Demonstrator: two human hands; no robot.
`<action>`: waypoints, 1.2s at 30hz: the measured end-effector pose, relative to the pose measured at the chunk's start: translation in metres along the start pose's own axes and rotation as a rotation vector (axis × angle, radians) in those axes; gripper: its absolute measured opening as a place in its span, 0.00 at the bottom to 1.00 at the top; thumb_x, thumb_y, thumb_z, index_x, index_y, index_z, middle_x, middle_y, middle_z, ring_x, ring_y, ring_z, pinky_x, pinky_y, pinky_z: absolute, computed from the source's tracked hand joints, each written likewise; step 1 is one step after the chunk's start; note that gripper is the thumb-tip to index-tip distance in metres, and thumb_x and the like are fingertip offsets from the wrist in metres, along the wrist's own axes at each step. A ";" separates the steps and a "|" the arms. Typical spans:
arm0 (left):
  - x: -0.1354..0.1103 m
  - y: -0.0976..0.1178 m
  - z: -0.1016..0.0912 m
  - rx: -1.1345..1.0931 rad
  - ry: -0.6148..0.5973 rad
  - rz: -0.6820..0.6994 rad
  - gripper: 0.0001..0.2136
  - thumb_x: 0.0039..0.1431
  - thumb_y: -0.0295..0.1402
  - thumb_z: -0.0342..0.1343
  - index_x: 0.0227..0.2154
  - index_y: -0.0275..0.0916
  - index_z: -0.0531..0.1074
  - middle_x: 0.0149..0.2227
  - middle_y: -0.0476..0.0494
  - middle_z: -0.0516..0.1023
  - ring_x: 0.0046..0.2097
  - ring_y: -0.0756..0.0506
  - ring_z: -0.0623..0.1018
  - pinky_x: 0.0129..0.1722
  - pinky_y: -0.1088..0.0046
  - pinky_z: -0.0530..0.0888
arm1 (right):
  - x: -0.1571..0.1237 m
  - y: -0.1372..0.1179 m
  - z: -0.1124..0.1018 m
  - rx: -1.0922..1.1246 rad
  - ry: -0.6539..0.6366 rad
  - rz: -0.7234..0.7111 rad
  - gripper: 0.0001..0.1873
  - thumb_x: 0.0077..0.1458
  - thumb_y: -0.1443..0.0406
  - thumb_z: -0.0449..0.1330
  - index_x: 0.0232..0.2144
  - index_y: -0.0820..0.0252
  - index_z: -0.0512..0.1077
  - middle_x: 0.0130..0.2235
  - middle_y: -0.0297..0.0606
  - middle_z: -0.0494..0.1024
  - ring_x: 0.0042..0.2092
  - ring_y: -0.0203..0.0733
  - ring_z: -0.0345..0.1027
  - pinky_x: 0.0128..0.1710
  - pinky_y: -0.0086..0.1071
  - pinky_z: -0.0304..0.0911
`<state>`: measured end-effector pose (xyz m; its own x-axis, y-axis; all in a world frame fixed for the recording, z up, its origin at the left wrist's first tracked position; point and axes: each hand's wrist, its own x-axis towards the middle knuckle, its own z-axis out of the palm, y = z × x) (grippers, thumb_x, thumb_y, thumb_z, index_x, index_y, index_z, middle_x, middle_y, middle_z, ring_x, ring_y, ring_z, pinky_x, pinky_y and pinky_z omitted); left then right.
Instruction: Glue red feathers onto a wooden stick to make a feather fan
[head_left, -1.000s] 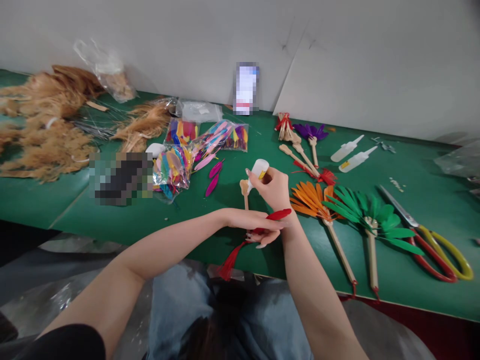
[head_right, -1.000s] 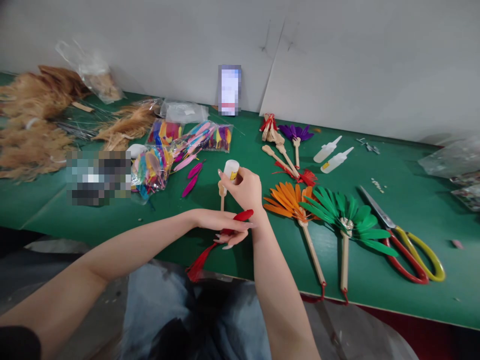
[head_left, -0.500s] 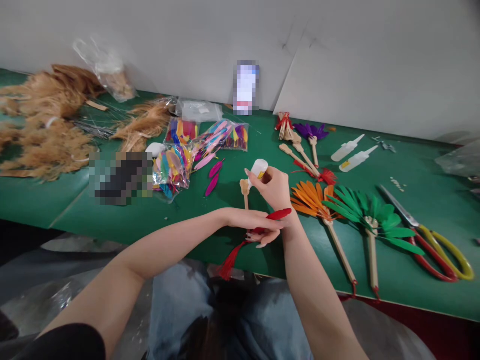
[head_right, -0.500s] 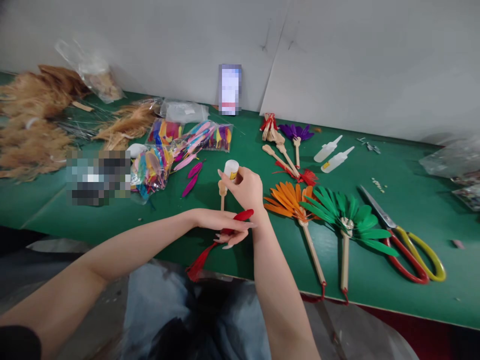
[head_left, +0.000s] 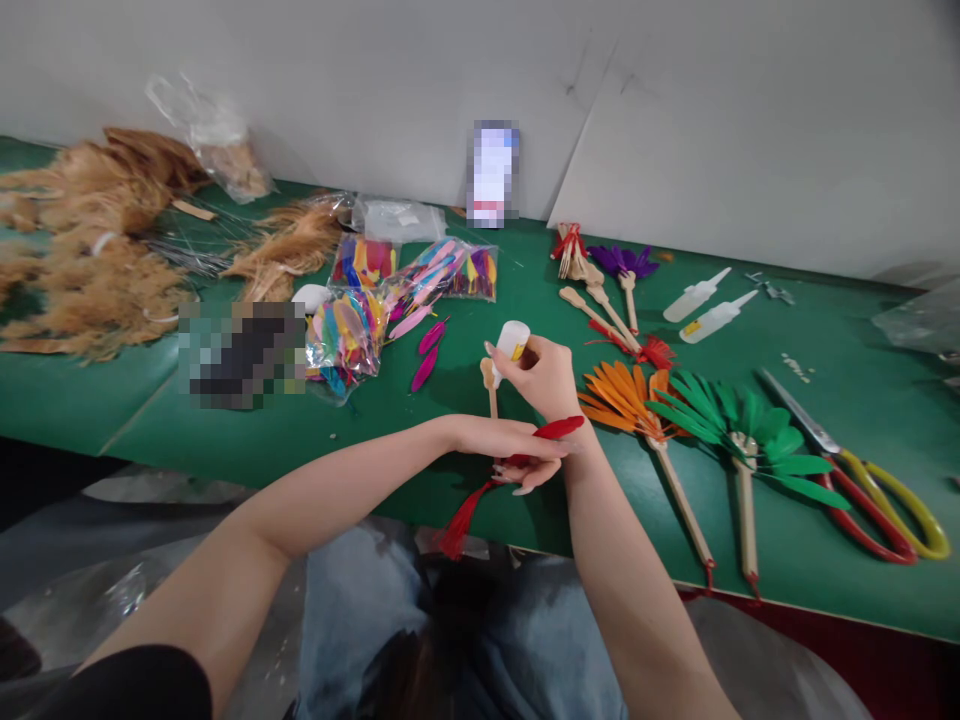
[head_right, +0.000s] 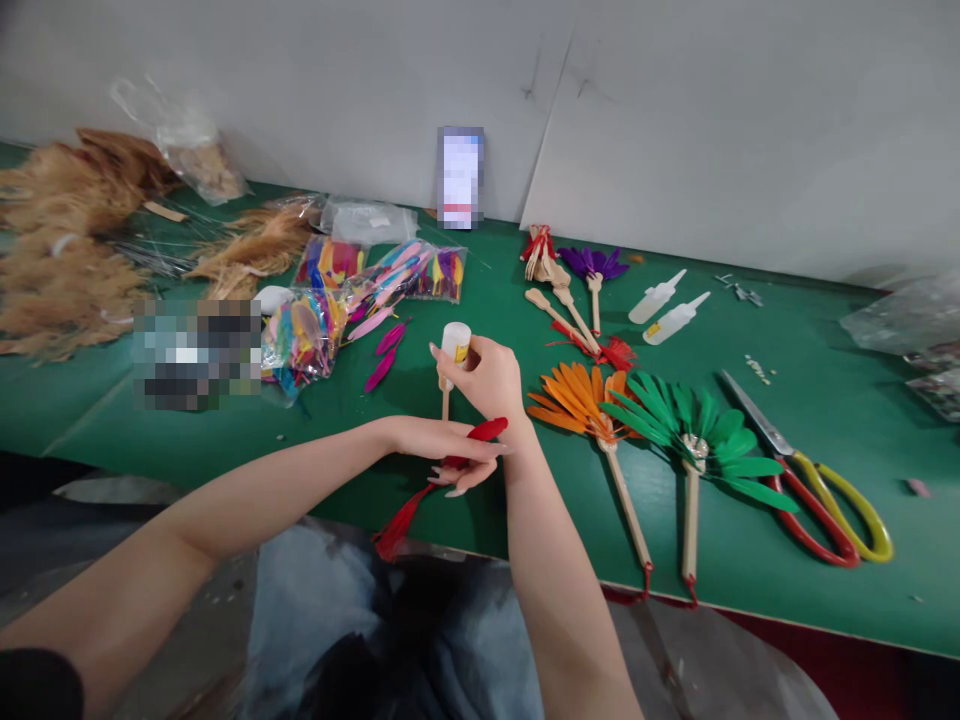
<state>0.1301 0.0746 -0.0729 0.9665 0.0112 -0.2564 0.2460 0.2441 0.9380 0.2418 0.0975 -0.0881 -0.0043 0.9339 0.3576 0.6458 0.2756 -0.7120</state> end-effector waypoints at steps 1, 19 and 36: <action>0.000 0.000 0.000 -0.001 0.001 0.002 0.26 0.62 0.50 0.41 0.17 0.35 0.64 0.14 0.49 0.63 0.16 0.54 0.60 0.17 0.77 0.57 | 0.000 0.000 0.000 0.011 -0.002 0.000 0.24 0.48 0.50 0.60 0.15 0.58 0.56 0.16 0.26 0.58 0.19 0.29 0.47 0.20 0.29 0.44; 0.000 0.000 0.000 0.023 0.006 -0.010 0.26 0.63 0.50 0.39 0.17 0.35 0.63 0.16 0.49 0.65 0.17 0.55 0.61 0.17 0.77 0.57 | 0.001 0.002 -0.001 -0.017 0.046 0.029 0.23 0.48 0.51 0.60 0.15 0.58 0.58 0.16 0.27 0.59 0.19 0.29 0.49 0.20 0.29 0.45; 0.001 -0.005 -0.002 0.007 -0.003 0.002 0.26 0.62 0.51 0.40 0.18 0.36 0.64 0.14 0.50 0.63 0.16 0.54 0.60 0.16 0.78 0.57 | 0.000 -0.002 0.003 0.024 0.021 0.013 0.25 0.48 0.49 0.60 0.15 0.58 0.56 0.16 0.27 0.59 0.19 0.29 0.49 0.20 0.29 0.45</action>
<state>0.1300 0.0757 -0.0781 0.9671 0.0087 -0.2542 0.2449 0.2377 0.9399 0.2380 0.0982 -0.0887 0.0200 0.9324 0.3608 0.6273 0.2693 -0.7307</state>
